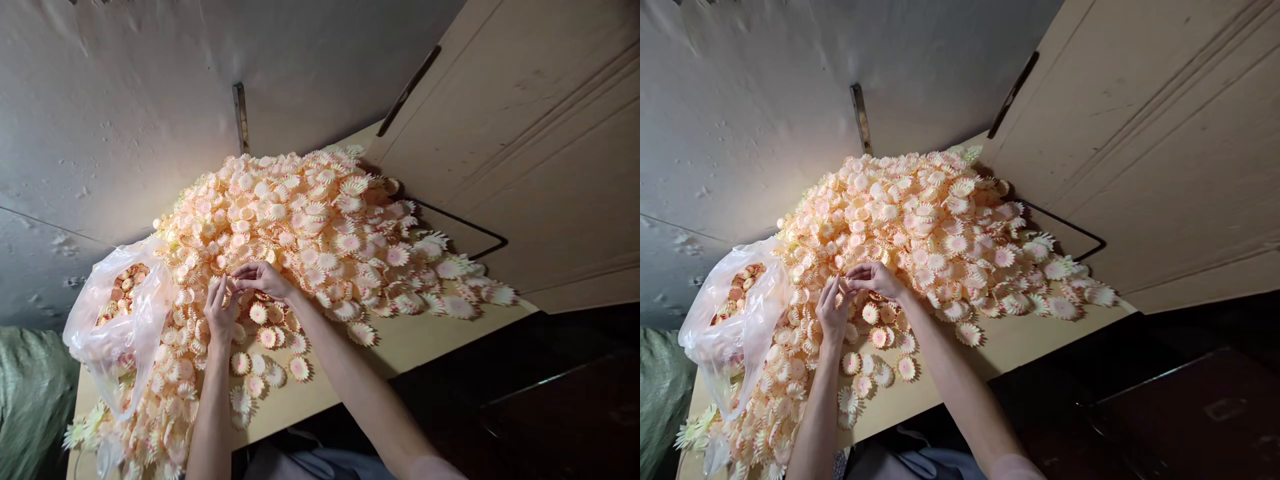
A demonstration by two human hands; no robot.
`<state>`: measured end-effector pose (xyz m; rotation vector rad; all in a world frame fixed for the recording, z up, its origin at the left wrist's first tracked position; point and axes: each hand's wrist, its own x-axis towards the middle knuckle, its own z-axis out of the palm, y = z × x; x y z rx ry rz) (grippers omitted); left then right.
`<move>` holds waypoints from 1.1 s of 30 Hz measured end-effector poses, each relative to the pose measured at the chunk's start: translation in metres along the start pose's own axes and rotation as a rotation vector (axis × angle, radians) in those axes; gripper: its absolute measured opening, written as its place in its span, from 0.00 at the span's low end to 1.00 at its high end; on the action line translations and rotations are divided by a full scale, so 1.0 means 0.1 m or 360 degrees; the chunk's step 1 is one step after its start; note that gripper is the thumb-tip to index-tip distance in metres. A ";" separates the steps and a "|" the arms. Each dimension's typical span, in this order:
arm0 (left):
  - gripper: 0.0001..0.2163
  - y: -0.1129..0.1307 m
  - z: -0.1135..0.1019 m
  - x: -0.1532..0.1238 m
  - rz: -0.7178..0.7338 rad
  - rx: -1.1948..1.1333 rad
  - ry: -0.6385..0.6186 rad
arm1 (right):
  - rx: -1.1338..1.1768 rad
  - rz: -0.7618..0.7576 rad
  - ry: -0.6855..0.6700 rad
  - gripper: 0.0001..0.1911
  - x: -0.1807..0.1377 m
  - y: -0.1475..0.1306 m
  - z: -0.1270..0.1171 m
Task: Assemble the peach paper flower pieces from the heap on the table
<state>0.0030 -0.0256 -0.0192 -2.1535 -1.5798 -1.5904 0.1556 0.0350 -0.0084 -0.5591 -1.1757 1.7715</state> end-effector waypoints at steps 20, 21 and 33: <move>0.13 -0.12 0.12 0.19 -0.0354 -0.0148 0.0019 | 0.0474 -0.0044 -0.0052 0.15 -0.03 -0.08 0.04; 0.13 -0.11 0.10 0.19 -0.0400 -0.0180 0.0003 | 0.0468 -0.0027 -0.0064 0.15 -0.03 -0.08 0.05; 0.19 -0.07 0.06 0.27 -0.0482 -0.0698 -0.0302 | 0.0498 0.0167 0.0093 0.18 0.01 0.03 0.08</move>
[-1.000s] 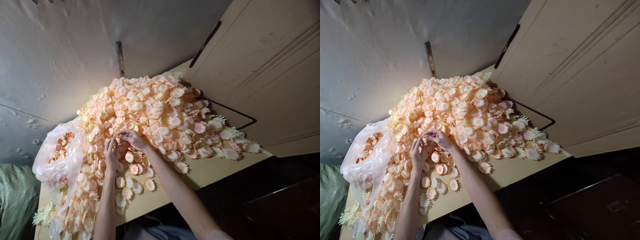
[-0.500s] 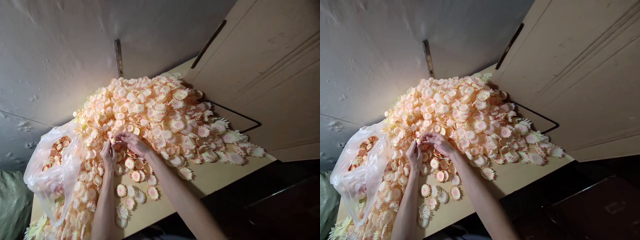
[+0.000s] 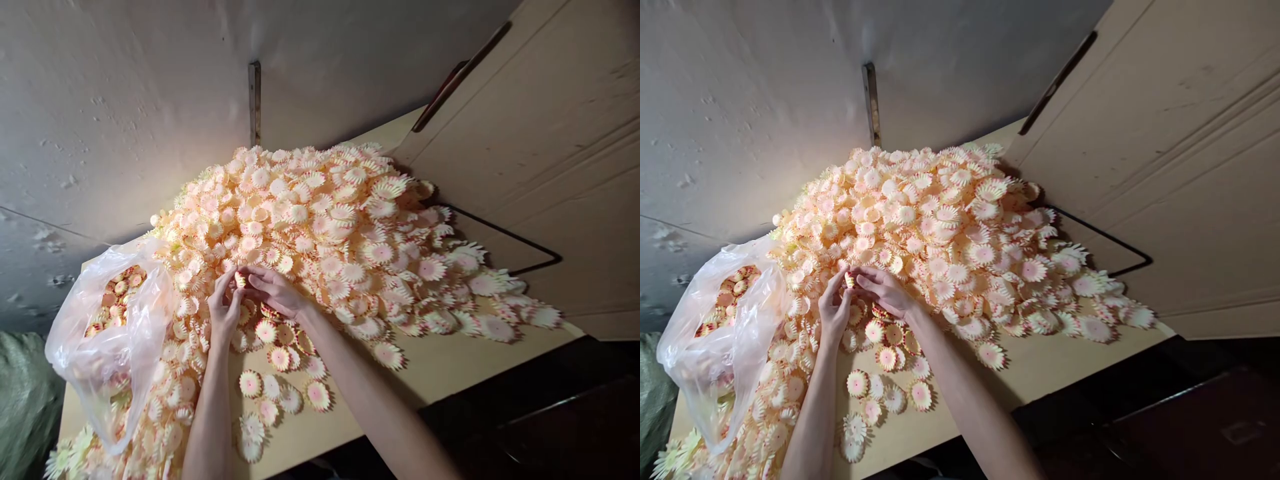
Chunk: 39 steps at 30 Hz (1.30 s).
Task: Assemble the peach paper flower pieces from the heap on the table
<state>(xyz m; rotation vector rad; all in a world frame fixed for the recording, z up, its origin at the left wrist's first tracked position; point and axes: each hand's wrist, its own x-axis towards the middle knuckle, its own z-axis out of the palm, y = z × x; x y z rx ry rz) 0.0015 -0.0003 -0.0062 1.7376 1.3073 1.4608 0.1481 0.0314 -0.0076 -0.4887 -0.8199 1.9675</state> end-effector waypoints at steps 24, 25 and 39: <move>0.14 0.03 0.06 -0.13 0.0017 0.0244 0.0421 | -0.0034 0.0120 -0.0091 0.12 -0.02 -0.09 0.07; 0.16 0.03 0.06 -0.13 0.0013 0.0235 0.0410 | -0.0030 0.0118 -0.0087 0.12 -0.02 -0.09 0.07; 0.15 0.00 0.03 -0.12 0.0214 0.0283 0.0180 | -0.0052 0.0089 -0.0055 0.15 -0.03 -0.05 0.03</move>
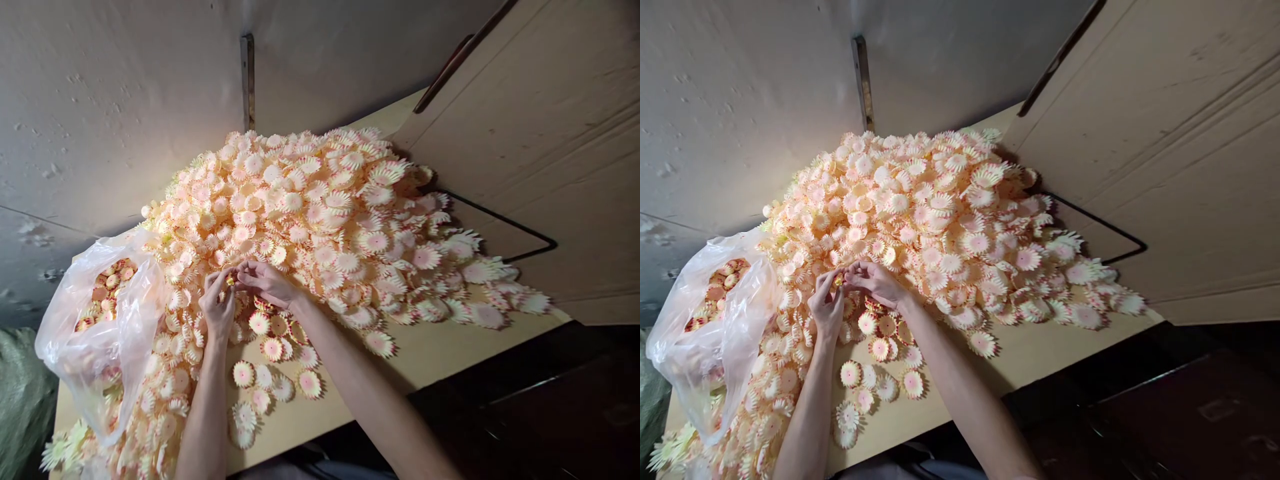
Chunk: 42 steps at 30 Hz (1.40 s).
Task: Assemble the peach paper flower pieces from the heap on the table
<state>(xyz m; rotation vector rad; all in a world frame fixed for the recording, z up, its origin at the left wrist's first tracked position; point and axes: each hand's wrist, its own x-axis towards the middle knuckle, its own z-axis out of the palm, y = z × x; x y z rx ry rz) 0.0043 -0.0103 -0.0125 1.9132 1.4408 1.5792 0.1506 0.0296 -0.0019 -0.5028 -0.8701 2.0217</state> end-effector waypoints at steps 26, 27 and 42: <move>0.20 -0.04 -0.05 0.04 -0.0218 -0.0445 -0.0270 | -0.0046 -0.0032 -0.0032 0.14 -0.02 0.00 0.00; 0.20 -0.03 -0.05 0.04 -0.0219 -0.0468 -0.0294 | -0.0068 -0.0042 -0.0037 0.14 -0.02 0.00 0.00; 0.19 -0.01 -0.04 0.03 -0.0511 -0.0721 -0.0190 | -0.0201 -0.0022 -0.0049 0.12 -0.04 -0.01 -0.01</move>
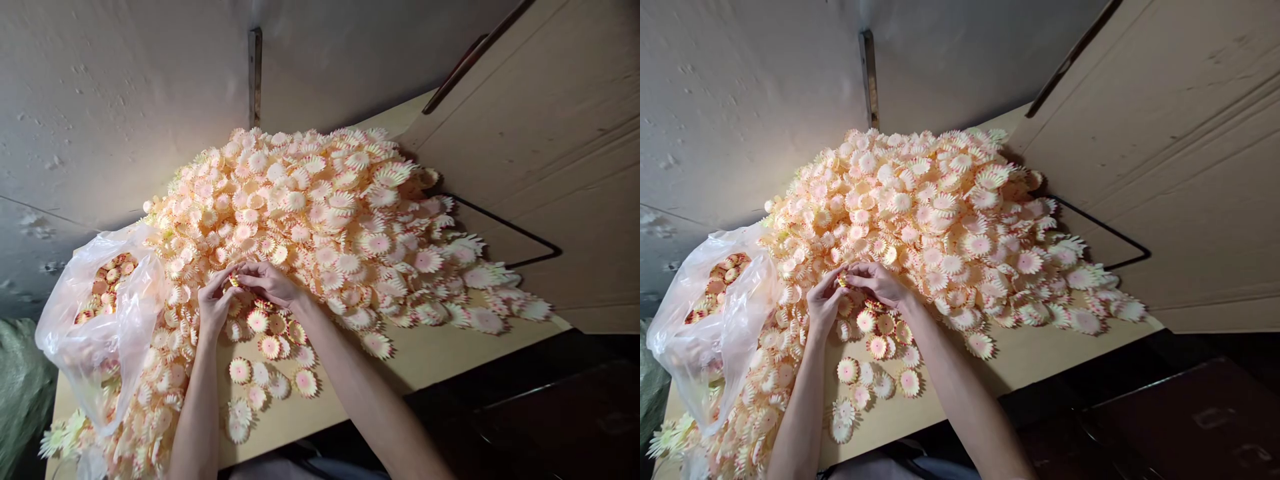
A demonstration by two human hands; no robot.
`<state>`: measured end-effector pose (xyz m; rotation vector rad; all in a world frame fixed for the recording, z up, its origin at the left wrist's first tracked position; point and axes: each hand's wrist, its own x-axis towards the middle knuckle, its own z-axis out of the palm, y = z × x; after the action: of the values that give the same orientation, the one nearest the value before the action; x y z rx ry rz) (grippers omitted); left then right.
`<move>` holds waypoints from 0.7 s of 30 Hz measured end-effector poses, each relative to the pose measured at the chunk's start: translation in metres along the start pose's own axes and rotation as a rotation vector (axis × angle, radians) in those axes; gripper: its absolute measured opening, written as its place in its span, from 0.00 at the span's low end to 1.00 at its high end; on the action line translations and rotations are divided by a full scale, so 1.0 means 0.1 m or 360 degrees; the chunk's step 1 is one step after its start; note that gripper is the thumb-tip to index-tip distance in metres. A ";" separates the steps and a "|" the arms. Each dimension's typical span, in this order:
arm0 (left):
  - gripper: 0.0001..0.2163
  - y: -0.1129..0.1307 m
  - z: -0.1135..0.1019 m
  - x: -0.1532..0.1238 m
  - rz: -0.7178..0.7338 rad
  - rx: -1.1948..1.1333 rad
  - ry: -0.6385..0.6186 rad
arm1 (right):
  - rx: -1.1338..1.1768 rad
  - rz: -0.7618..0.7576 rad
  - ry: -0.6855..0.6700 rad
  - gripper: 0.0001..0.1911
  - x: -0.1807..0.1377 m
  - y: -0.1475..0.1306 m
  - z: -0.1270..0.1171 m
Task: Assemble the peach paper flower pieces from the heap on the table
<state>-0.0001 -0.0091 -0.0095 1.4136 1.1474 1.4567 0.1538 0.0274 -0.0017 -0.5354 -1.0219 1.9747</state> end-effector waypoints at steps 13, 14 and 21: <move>0.16 0.00 -0.11 0.11 0.0000 -0.0214 0.0651 | 0.0251 -0.0255 0.0425 0.14 -0.04 -0.07 -0.16; 0.16 0.00 -0.09 0.09 0.0021 -0.0173 0.0567 | 0.0223 -0.0250 0.0407 0.14 -0.03 -0.07 -0.15; 0.05 0.05 0.00 0.00 0.0138 0.0166 0.0277 | -0.0248 -0.0180 0.0206 0.12 0.01 0.03 -0.03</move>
<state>0.0001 -0.0105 -0.0052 1.4450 1.3003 1.6277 0.1531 0.0285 -0.0060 -0.6671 -1.1054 1.7478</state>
